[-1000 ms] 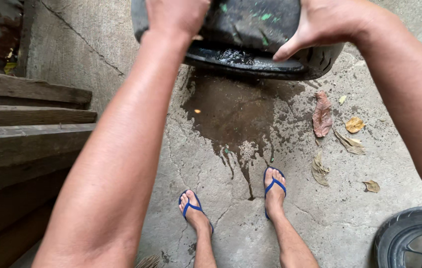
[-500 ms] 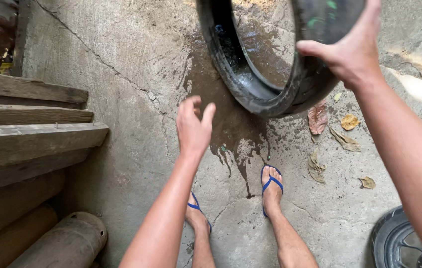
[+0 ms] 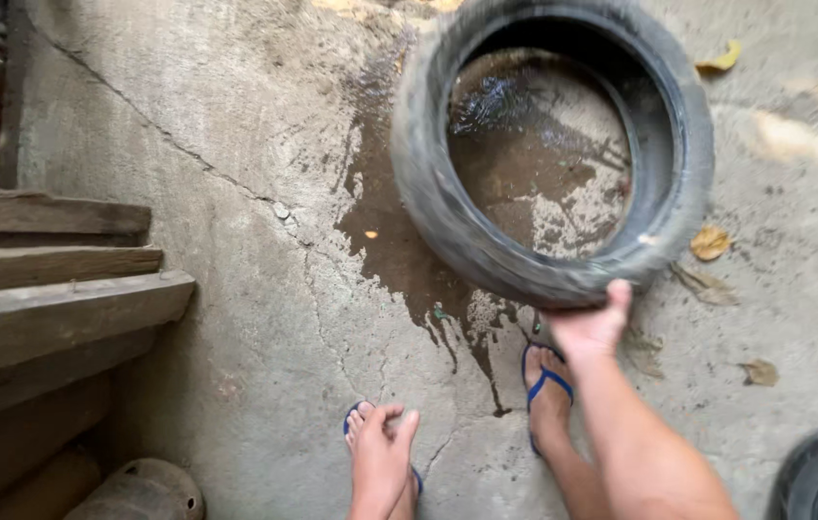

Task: The person empties water from a tire, hangs the tire on a wooden beam, then sweeps debris into a dustpan using a broom. The person moves around a cluttered garage area while cleaning.

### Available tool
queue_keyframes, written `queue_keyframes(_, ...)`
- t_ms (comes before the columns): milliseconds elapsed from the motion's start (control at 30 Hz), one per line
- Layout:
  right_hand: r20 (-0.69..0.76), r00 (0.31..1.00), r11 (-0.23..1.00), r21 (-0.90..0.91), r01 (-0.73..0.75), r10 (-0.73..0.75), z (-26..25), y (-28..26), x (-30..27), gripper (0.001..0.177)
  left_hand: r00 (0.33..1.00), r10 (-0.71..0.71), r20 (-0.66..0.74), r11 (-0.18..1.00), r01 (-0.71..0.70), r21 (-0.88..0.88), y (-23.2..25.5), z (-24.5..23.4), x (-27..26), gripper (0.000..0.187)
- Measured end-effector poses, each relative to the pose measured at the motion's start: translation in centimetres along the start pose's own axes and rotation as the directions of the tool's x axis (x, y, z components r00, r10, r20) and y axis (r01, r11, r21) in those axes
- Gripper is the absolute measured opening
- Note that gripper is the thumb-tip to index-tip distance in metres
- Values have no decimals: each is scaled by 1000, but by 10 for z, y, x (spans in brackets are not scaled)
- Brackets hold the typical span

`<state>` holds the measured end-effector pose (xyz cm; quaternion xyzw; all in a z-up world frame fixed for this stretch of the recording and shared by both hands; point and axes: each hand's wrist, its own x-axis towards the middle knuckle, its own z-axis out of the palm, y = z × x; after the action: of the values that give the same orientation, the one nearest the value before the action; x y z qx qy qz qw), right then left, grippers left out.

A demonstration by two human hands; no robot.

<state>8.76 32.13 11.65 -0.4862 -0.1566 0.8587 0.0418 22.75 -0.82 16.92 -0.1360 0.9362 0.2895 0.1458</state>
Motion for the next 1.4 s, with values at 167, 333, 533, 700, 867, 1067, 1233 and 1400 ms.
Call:
queue_keyframes(167, -56, 994, 994, 71, -85, 90, -2, 109, 66, 102, 827, -460, 324, 770, 553, -319, -72, 22, -46, 33)
queue_keyframes(333, -266, 951, 491, -815, -308, 156, -27, 139, 33, 83, 758, -580, 298, 699, 651, -296, -94, 46, -76, 34)
queue_keyframes(533, 60, 950, -251, -957, 142, 307, -81, 104, -49, 58, 797, -547, 258, 681, 602, -416, -74, 78, -115, 43)
queue_keyframes(700, 313, 945, -693, -662, 286, 91, -43, 33, -7, 34, 719, -598, 353, 651, 693, -308, -61, 81, -115, 42)
queue_keyframes(867, 773, 584, -910, -17, 414, 250, 41, -47, 73, 49, 726, -575, 377, 691, 678, -251, -72, 74, -128, 42)
queue_keyframes(1067, 193, 893, -833, 481, 275, 406, 114, -110, 167, 34, 650, -638, 413, 581, 758, -296, -100, 121, -172, 44)
queue_keyframes(1233, -129, 924, -606, 721, 337, 359, 158, -87, 154, 67, 616, -674, 408, 496, 786, -369, -95, 151, -197, 43)
queue_keyframes(1400, -277, 873, -642, 594, 484, 401, 233, -53, 55, 93, 581, -703, 411, 447, 810, -380, -67, 151, -199, 43)
